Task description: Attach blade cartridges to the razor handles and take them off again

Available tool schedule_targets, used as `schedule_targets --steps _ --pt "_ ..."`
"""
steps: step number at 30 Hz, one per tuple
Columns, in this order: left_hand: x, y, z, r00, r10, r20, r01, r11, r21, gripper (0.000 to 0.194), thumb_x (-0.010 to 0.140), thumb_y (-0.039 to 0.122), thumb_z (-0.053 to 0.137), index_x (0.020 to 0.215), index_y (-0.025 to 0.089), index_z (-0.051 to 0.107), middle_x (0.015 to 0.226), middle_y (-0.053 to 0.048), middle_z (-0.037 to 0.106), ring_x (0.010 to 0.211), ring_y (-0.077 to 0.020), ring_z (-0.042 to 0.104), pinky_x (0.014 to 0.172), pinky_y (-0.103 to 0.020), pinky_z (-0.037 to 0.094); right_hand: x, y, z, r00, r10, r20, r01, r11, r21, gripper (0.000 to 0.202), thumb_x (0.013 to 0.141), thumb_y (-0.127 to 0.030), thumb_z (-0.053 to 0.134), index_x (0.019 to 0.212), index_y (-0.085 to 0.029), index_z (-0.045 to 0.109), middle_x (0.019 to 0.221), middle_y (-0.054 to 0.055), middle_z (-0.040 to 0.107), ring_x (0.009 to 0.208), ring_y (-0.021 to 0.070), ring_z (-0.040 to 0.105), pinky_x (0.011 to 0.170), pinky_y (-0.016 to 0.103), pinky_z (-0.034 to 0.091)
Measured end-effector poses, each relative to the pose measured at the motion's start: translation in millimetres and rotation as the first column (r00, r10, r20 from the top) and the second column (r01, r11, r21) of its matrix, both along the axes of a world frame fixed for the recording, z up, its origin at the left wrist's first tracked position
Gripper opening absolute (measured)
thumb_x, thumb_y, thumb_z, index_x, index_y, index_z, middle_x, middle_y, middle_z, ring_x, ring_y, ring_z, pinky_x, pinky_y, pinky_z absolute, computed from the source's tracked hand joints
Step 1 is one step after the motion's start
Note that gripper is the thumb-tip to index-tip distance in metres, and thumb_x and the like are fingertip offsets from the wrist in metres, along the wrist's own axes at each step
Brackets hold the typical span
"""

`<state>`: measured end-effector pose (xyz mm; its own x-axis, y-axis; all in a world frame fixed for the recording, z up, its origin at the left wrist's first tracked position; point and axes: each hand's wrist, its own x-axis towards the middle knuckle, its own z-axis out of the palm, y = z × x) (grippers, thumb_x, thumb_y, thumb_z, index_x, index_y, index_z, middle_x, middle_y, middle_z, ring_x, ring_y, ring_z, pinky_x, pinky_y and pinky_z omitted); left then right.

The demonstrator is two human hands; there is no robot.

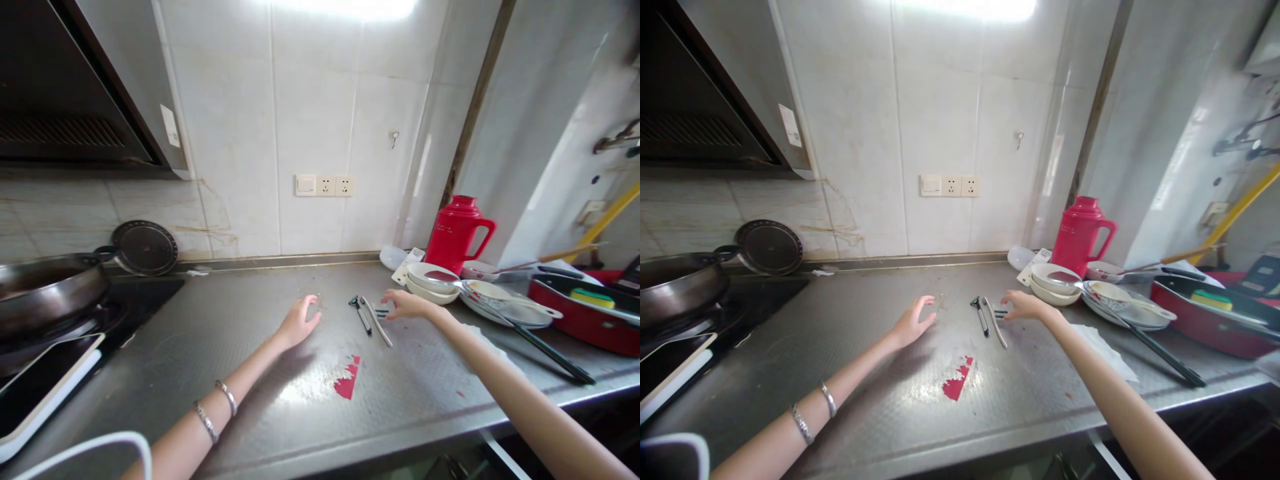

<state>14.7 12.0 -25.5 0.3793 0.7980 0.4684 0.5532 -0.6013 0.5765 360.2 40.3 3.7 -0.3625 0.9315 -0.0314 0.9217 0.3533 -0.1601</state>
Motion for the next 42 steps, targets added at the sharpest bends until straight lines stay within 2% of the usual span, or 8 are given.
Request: schedule_targets --steps 5,16,20,24,29,35,39,42 --pt "-7 4 -3.8 1.0 0.029 -0.011 -0.029 0.999 0.014 0.03 0.081 0.026 0.046 0.11 0.018 0.046 0.109 -0.008 0.057 0.105 -0.017 0.051 0.094 -0.033 0.038 11 12 -13.2 0.999 -0.037 0.013 0.037 0.998 -0.045 0.053 0.059 -0.04 0.067 0.104 -0.013 0.061 0.106 0.012 0.058 0.098 0.0239 0.054 0.083 0.028 0.041" --pt "-16 6 -12.4 0.999 0.045 -0.025 -0.044 0.998 0.037 0.026 0.081 0.025 0.046 0.105 0.018 0.049 0.106 -0.009 0.059 0.102 -0.0185 0.053 0.092 -0.034 0.04 11 15 -18.5 0.997 -0.065 -0.048 0.059 0.992 -0.114 0.052 0.058 -0.037 0.067 0.107 -0.017 0.061 0.109 0.01 0.058 0.093 0.0224 0.055 0.079 0.027 0.042" --pt "-18 7 -13.9 0.999 0.043 -0.019 -0.042 0.998 0.048 0.025 0.081 0.026 0.046 0.105 0.019 0.05 0.105 -0.008 0.059 0.102 -0.0181 0.053 0.092 -0.033 0.04 8 13 -16.4 0.997 -0.057 -0.049 0.05 0.992 -0.12 0.054 0.058 -0.036 0.067 0.108 -0.015 0.06 0.111 0.011 0.056 0.093 0.0233 0.055 0.079 0.028 0.043" --pt "-22 7 -13.6 0.997 0.057 -0.049 -0.055 0.997 0.05 0.024 0.081 0.025 0.045 0.103 0.018 0.05 0.104 -0.008 0.059 0.101 -0.018 0.052 0.09 -0.032 0.039 7 9 -9.8 0.986 -0.131 -0.108 0.116 0.984 -0.132 0.063 0.058 -0.035 0.067 0.115 -0.014 0.056 0.115 0.012 0.055 0.09 0.0227 0.056 0.076 0.028 0.044" --pt "-42 11 -15.3 0.974 0.119 -0.192 -0.086 0.981 0.172 0.013 0.081 0.022 0.043 0.09 0.018 0.052 0.092 -0.006 0.057 0.091 -0.0181 0.051 0.083 -0.031 0.04 1 4 3.8 0.951 -0.196 -0.238 0.187 0.981 -0.059 0.042 0.066 -0.035 0.059 0.101 -0.013 0.063 0.097 0.01 0.063 0.078 0.0191 0.058 0.06 0.023 0.045" --pt "-81 26 -23.4 0.914 0.339 -0.223 -0.291 0.93 0.224 0.01 0.081 0.022 0.04 0.082 0.018 0.049 0.085 -0.005 0.055 0.085 -0.0176 0.05 0.076 -0.029 0.039 -34 6 3.5 0.925 -0.203 -0.323 0.211 0.977 -0.009 0.03 0.076 -0.038 0.046 0.07 -0.013 0.061 0.063 0.004 0.063 0.051 0.0112 0.053 0.047 0.02 0.038" --pt "-101 36 -30.0 0.839 0.497 -0.219 -0.48 0.867 0.133 0.015 0.083 0.023 0.037 0.078 0.017 0.049 0.08 -0.004 0.057 0.078 -0.0154 0.052 0.07 -0.026 0.038 -80 4 -7.0 0.931 -0.198 -0.307 0.209 0.978 0.006 0.037 0.078 -0.042 0.042 0.056 -0.015 0.055 0.051 0.002 0.058 0.043 0.0089 0.049 0.046 0.019 0.033" --pt "-105 37 -31.3 0.784 0.541 -0.305 -0.555 0.83 0.047 0.026 0.087 0.026 0.031 0.076 0.016 0.052 0.077 -0.005 0.061 0.072 -0.0139 0.055 0.064 -0.024 0.035 -119 -2 -13.6 0.947 -0.154 -0.281 0.17 0.985 0.036 0.039 0.078 -0.041 0.042 0.051 -0.015 0.053 0.049 0.002 0.057 0.047 0.0093 0.05 0.047 0.018 0.03"
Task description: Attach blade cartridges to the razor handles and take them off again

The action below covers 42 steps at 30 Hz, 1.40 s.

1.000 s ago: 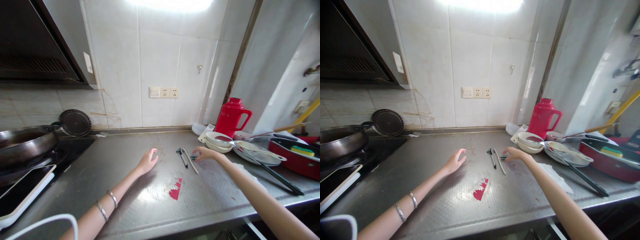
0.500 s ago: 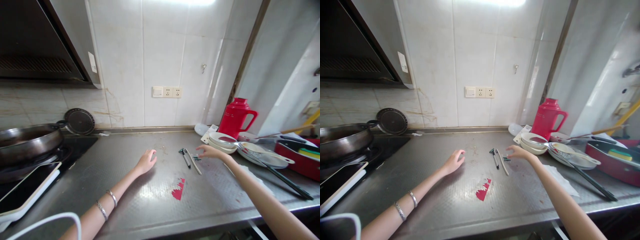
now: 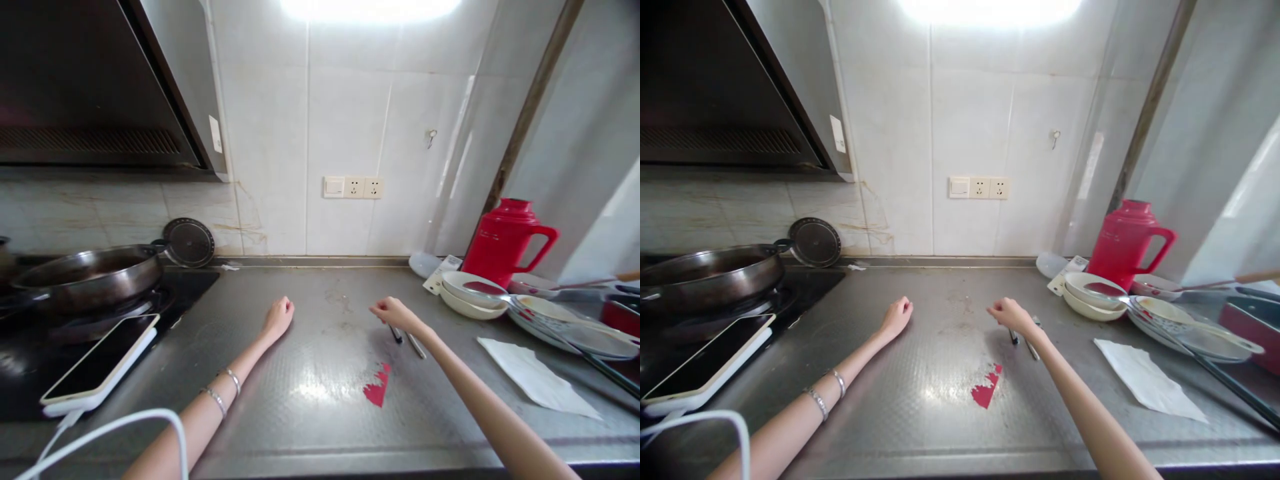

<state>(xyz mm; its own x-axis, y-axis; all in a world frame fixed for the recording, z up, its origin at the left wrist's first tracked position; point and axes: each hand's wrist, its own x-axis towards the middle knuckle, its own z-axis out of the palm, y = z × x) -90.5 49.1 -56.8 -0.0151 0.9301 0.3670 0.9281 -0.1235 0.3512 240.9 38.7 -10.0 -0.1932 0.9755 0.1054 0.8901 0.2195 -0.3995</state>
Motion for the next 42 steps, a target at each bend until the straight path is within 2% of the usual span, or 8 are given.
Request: schedule_targets --steps 5,8,12,20,29,42 --pt "4 -7 3.4 0.997 0.029 -0.078 -0.036 0.996 -0.085 0.041 0.09 0.033 0.023 0.079 0.017 0.06 0.08 -0.008 0.065 0.072 -0.016 0.059 0.06 -0.025 0.034 -58 -5 -9.4 0.993 0.031 0.112 -0.037 0.998 0.053 0.038 0.08 -0.037 0.041 0.054 -0.014 0.057 0.055 0.005 0.06 0.055 0.0117 0.053 0.048 0.02 0.027" --pt "8 -12 5.2 0.992 0.019 -0.126 -0.033 0.993 -0.113 0.043 0.089 0.035 0.025 0.081 0.018 0.063 0.084 -0.01 0.067 0.076 -0.0187 0.061 0.062 -0.026 0.036 -82 -4 -15.8 0.979 -0.03 0.2 0.015 0.997 0.078 0.034 0.079 -0.032 0.039 0.064 -0.015 0.063 0.07 0.009 0.066 0.064 0.0159 0.059 0.05 0.02 0.03" --pt "12 -18 7.5 0.986 0.015 -0.168 -0.04 0.989 -0.144 0.041 0.088 0.033 0.027 0.085 0.019 0.065 0.088 -0.01 0.067 0.082 -0.02 0.061 0.067 -0.028 0.039 -99 -5 -23.4 0.945 -0.134 0.299 0.096 0.985 0.14 0.037 0.081 -0.029 0.034 0.078 -0.014 0.067 0.087 0.015 0.067 0.077 0.0225 0.063 0.059 0.025 0.039" --pt "14 -22 10.2 0.979 0.022 -0.203 -0.061 0.981 -0.186 0.038 0.087 0.031 0.03 0.09 0.02 0.066 0.093 -0.01 0.067 0.086 -0.0198 0.061 0.073 -0.029 0.041 -105 -15 -33.1 0.942 -0.139 0.306 0.11 0.988 0.112 0.041 0.085 -0.033 0.03 0.086 -0.016 0.067 0.09 0.016 0.067 0.084 0.0235 0.063 0.069 0.029 0.043" --pt "13 -25 12.4 0.975 0.002 -0.224 -0.05 0.977 -0.209 0.033 0.084 0.031 0.037 0.088 0.019 0.067 0.091 -0.01 0.067 0.087 -0.0202 0.061 0.072 -0.028 0.042 -104 -17 -31.9 0.949 -0.16 0.272 0.139 0.986 0.094 0.037 0.085 -0.034 0.033 0.085 -0.017 0.066 0.09 0.014 0.066 0.083 0.0228 0.062 0.067 0.028 0.041" --pt "10 -24 11.9 0.977 -0.019 -0.213 -0.024 0.98 -0.199 0.036 0.086 0.035 0.034 0.086 0.019 0.066 0.089 -0.01 0.067 0.085 -0.0199 0.061 0.07 -0.027 0.041 -102 -17 -32.3 0.953 -0.164 0.255 0.148 0.986 0.082 0.036 0.084 -0.033 0.034 0.083 -0.018 0.066 0.089 0.012 0.067 0.083 0.0223 0.062 0.064 0.026 0.041"
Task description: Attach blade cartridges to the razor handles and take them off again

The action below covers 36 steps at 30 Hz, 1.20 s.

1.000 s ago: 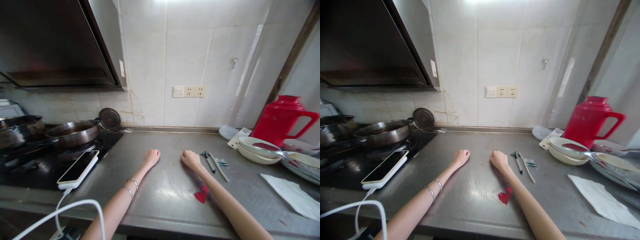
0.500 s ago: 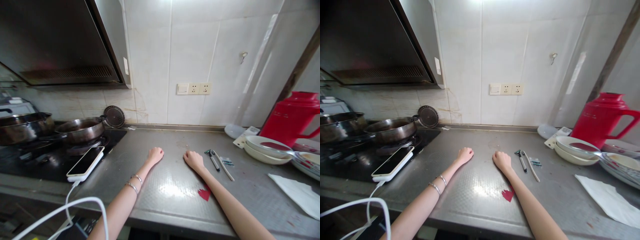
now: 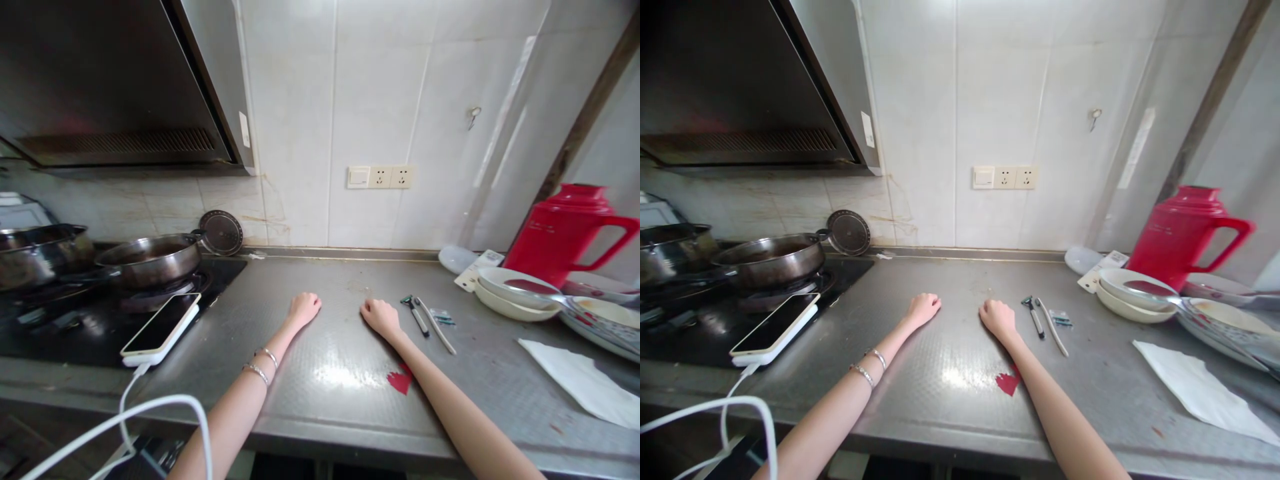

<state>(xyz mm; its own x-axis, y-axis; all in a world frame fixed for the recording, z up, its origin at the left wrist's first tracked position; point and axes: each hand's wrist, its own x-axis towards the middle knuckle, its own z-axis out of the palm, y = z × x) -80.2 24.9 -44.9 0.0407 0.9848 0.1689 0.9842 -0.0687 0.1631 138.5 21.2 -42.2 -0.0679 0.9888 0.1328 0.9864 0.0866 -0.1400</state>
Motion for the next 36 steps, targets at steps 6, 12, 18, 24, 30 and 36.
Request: schedule_targets --steps 6,12,18,24,30,36 --pt "1 -1 0.5 1.0 0.011 0.002 -0.011 1.0 0.001 0.036 0.086 0.034 0.034 0.086 0.019 0.066 0.09 -0.01 0.067 0.086 -0.0204 0.061 0.07 -0.028 0.041 0 -1 -0.3 1.0 0.001 0.005 -0.001 1.0 0.002 0.035 0.083 -0.032 0.035 0.083 -0.017 0.066 0.089 0.013 0.067 0.084 0.0218 0.062 0.064 0.025 0.04" --pt "1 -2 1.7 1.0 0.02 0.005 -0.02 1.0 0.004 0.034 0.085 0.033 0.035 0.085 0.02 0.066 0.091 -0.009 0.067 0.087 -0.0195 0.061 0.07 -0.026 0.04 4 3 1.4 0.995 0.024 -0.094 -0.023 1.0 0.018 0.037 0.084 -0.037 0.035 0.075 -0.017 0.065 0.084 0.012 0.067 0.078 0.0205 0.062 0.06 0.024 0.039" --pt "1 -3 3.5 1.0 0.025 0.009 -0.025 1.0 0.01 0.033 0.084 0.034 0.036 0.08 0.018 0.065 0.086 -0.009 0.067 0.084 -0.0204 0.061 0.067 -0.027 0.04 40 12 23.5 0.879 0.079 -0.47 -0.066 0.997 0.044 0.039 0.081 -0.041 0.038 0.07 -0.013 0.063 0.066 0.008 0.065 0.057 0.0133 0.058 0.05 0.019 0.039" --pt "1 -3 4.2 0.999 0.032 0.019 -0.032 0.999 0.021 0.028 0.083 0.035 0.039 0.082 0.019 0.062 0.085 -0.007 0.067 0.082 -0.0193 0.061 0.066 -0.026 0.04 112 9 39.2 0.835 -0.139 -0.533 0.102 0.99 -0.098 0.026 0.068 -0.03 0.053 0.082 -0.011 0.066 0.067 0.007 0.066 0.049 0.0122 0.058 0.041 0.018 0.039" --pt "0 0 2.7 1.0 0.015 0.026 -0.016 0.999 0.031 0.027 0.082 0.035 0.039 0.079 0.019 0.061 0.083 -0.007 0.067 0.079 -0.0187 0.061 0.065 -0.025 0.039 140 -3 32.4 0.89 -0.212 -0.404 0.159 0.974 -0.162 0.023 0.065 -0.028 0.058 0.079 -0.012 0.067 0.056 0.006 0.063 0.051 0.0148 0.06 0.042 0.019 0.041" --pt "-1 1 0.8 1.0 0.011 0.018 -0.012 0.999 0.035 0.027 0.082 0.034 0.039 0.078 0.019 0.061 0.08 -0.007 0.066 0.077 -0.0189 0.061 0.064 -0.025 0.039 131 -7 29.4 0.943 -0.178 -0.282 0.14 0.979 -0.15 0.018 0.065 -0.028 0.057 0.069 -0.013 0.066 0.055 0.008 0.063 0.048 0.0154 0.059 0.045 0.021 0.039"
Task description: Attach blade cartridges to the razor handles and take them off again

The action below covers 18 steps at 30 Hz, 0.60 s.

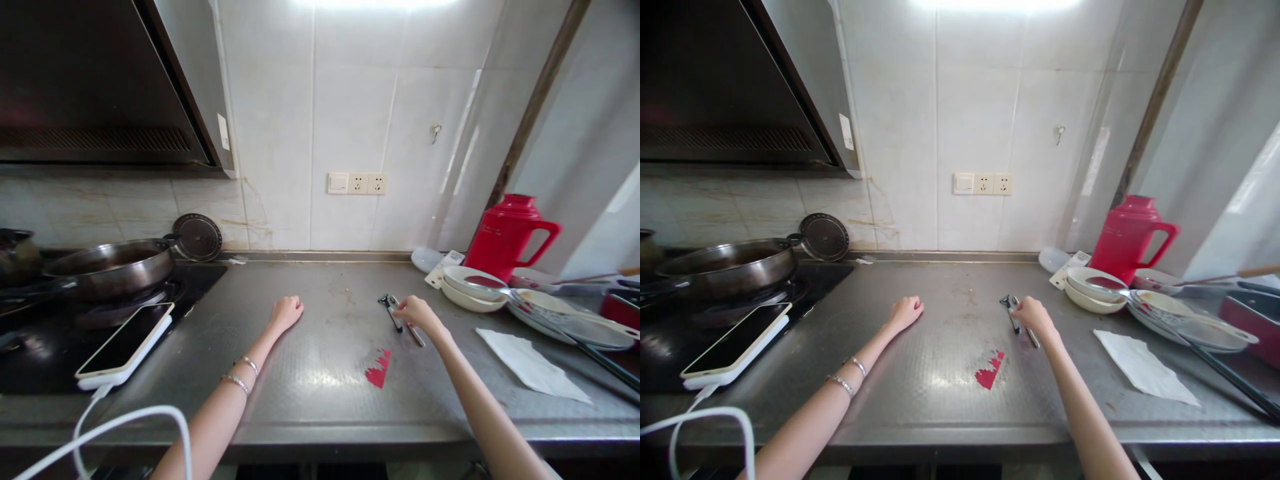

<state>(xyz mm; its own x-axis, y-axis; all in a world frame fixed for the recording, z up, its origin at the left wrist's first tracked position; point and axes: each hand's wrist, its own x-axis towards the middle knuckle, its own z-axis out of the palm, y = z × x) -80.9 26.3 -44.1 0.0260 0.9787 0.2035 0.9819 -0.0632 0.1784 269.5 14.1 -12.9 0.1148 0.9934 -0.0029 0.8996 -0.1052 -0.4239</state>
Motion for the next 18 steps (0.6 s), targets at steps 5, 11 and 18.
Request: schedule_targets --steps 5,11,18 --pt "-1 0 -0.8 1.0 -0.014 -0.003 0.014 1.0 0.008 0.028 0.083 0.034 0.038 0.078 0.02 0.061 0.081 -0.007 0.066 0.077 -0.0192 0.061 0.063 -0.026 0.038 -4 4 -5.2 0.99 -0.017 0.137 0.013 1.0 0.025 0.011 0.062 -0.022 0.056 0.063 -0.014 0.065 0.059 0.01 0.064 0.057 0.018 0.061 0.048 0.021 0.037" --pt "-1 1 -0.6 1.0 -0.014 -0.001 0.014 1.0 -0.001 0.029 0.083 0.035 0.038 0.079 0.019 0.062 0.082 -0.007 0.067 0.078 -0.0186 0.061 0.064 -0.025 0.038 -8 7 -12.2 0.974 -0.046 0.221 0.051 0.999 -0.017 0.021 0.061 -0.015 0.054 0.078 -0.013 0.067 0.074 0.014 0.067 0.07 0.0219 0.063 0.05 0.022 0.038" --pt "0 1 -0.4 1.0 -0.002 0.005 0.002 1.0 -0.023 0.032 0.083 0.036 0.037 0.079 0.019 0.064 0.085 -0.008 0.067 0.081 -0.0187 0.06 0.068 -0.025 0.039 -14 3 -11.7 0.959 -0.057 0.276 0.067 0.997 -0.028 0.03 0.061 -0.017 0.056 0.09 -0.011 0.064 0.088 0.018 0.066 0.08 0.0261 0.063 0.052 0.023 0.038"
